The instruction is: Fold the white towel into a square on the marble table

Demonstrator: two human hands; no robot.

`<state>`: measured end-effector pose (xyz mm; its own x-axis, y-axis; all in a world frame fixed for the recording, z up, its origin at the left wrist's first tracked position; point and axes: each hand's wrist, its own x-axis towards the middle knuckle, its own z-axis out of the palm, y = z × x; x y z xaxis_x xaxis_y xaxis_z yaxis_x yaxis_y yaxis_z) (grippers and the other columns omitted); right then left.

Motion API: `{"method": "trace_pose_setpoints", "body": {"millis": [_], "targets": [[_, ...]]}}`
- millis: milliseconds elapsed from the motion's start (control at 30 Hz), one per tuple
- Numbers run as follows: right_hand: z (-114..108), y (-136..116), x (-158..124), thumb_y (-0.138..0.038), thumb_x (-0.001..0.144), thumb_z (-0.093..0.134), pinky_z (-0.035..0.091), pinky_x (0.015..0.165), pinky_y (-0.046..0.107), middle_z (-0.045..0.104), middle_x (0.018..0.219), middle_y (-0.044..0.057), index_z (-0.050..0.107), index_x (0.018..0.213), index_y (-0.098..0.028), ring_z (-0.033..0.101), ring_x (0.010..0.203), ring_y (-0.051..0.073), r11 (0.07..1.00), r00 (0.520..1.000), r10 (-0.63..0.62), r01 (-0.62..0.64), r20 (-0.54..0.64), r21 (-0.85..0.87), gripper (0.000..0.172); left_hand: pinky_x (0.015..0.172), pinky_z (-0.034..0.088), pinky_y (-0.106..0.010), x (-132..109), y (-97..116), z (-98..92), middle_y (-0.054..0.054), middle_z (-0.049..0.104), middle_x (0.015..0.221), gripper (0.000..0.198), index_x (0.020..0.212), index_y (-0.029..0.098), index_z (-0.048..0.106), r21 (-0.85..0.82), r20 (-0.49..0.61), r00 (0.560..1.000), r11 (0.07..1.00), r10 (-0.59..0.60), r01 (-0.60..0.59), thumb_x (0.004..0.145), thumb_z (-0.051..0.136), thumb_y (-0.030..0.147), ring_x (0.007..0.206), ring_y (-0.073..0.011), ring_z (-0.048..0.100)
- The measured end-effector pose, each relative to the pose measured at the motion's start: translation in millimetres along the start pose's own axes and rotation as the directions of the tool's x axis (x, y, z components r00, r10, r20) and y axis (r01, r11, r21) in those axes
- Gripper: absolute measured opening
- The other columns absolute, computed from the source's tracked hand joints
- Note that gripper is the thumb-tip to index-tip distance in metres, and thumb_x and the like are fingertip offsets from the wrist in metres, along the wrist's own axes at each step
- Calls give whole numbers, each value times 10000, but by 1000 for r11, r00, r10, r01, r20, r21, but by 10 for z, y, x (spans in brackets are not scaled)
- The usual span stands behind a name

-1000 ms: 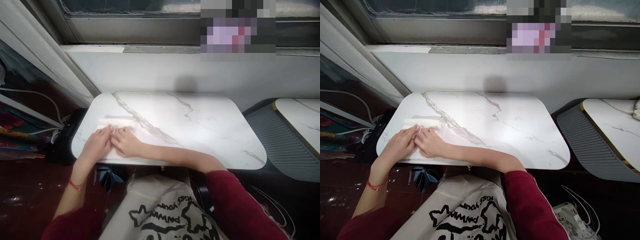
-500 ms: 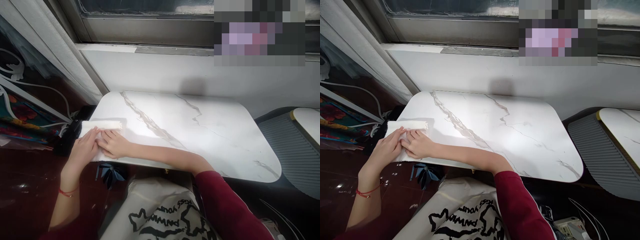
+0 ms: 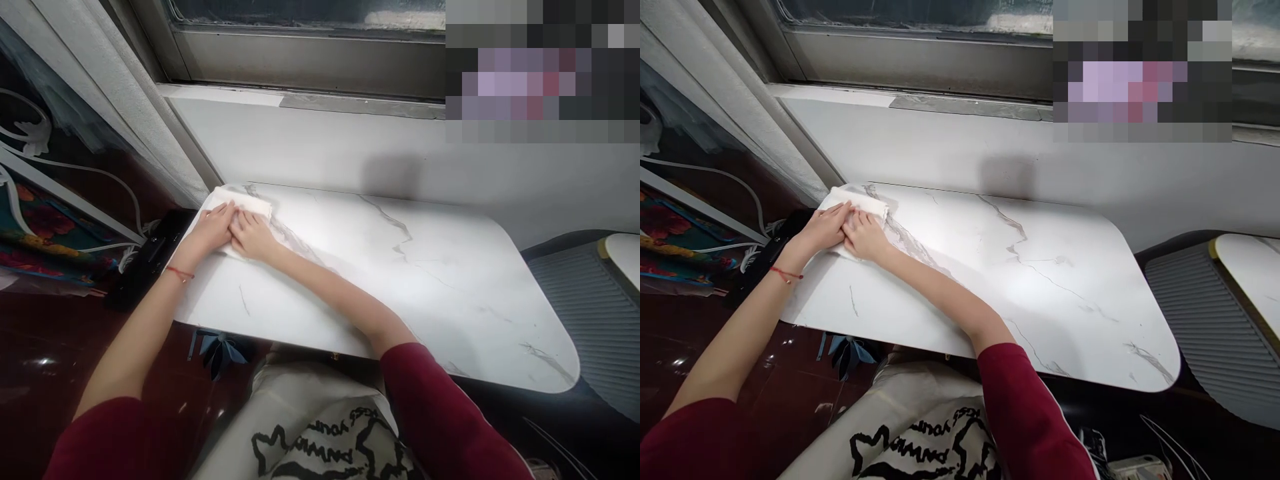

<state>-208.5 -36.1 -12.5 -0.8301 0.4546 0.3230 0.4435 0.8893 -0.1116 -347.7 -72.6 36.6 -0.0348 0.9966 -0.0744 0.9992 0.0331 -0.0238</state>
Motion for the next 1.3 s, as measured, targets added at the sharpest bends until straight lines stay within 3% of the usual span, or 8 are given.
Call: {"method": "trace_pose_setpoints", "body": {"millis": [233,367,467,1000,1133,1300], "targets": [[20,802,84,-285,988,401,342,1156,602,496,1513,303,562,1375,-11,454,1413,407,998,997,66,-65,-33,18,501,1188,289,-556,722,347,-17,-225,368,1637,622,1524,26,417,-29,-71,995,997,75,-77,911,351,109,1515,-335,353],[20,1136,49,-308,995,376,320,1205,575,459,1565,257,540,1420,-49,415,1464,369,996,995,94,-94,-41,13,524,1159,310,-573,964,513,57,-223,411,1610,561,1473,70,491,-81,-155,984,992,89,-102,933,348,130,1483,-351,390],[15,1241,21,-325,1004,381,290,1253,517,419,1610,211,520,1456,-79,368,1510,323,994,994,109,-109,-19,11,534,1141,317,-587,1043,551,130,-218,436,1592,536,1459,104,509,-133,-203,976,986,75,-103,945,368,155,1472,-360,395],[36,1165,-19,-282,1007,409,278,1258,533,399,1625,204,507,1489,-81,356,1527,313,988,989,148,-147,-28,43,532,1176,288,-564,924,580,185,-209,372,1640,605,1535,98,444,-199,-239,970,976,35,-84,935,406,164,1513,-349,344],[-66,1040,-171,-270,1024,385,264,1264,501,393,1625,220,516,1475,-62,345,1533,307,989,989,150,-150,5,-2,513,1171,303,-556,780,661,188,-218,357,1645,620,1537,58,432,-151,-230,972,985,51,-87,924,394,148,1510,-355,349],[-183,854,-553,-282,1046,344,299,1213,560,416,1594,263,530,1436,-45,371,1501,357,994,995,98,-98,-2,-44,493,1147,324,-572,455,846,210,-235,382,1625,620,1528,46,445,-94,-238,965,986,110,-136,917,381,134,1489,-371,381]]}}
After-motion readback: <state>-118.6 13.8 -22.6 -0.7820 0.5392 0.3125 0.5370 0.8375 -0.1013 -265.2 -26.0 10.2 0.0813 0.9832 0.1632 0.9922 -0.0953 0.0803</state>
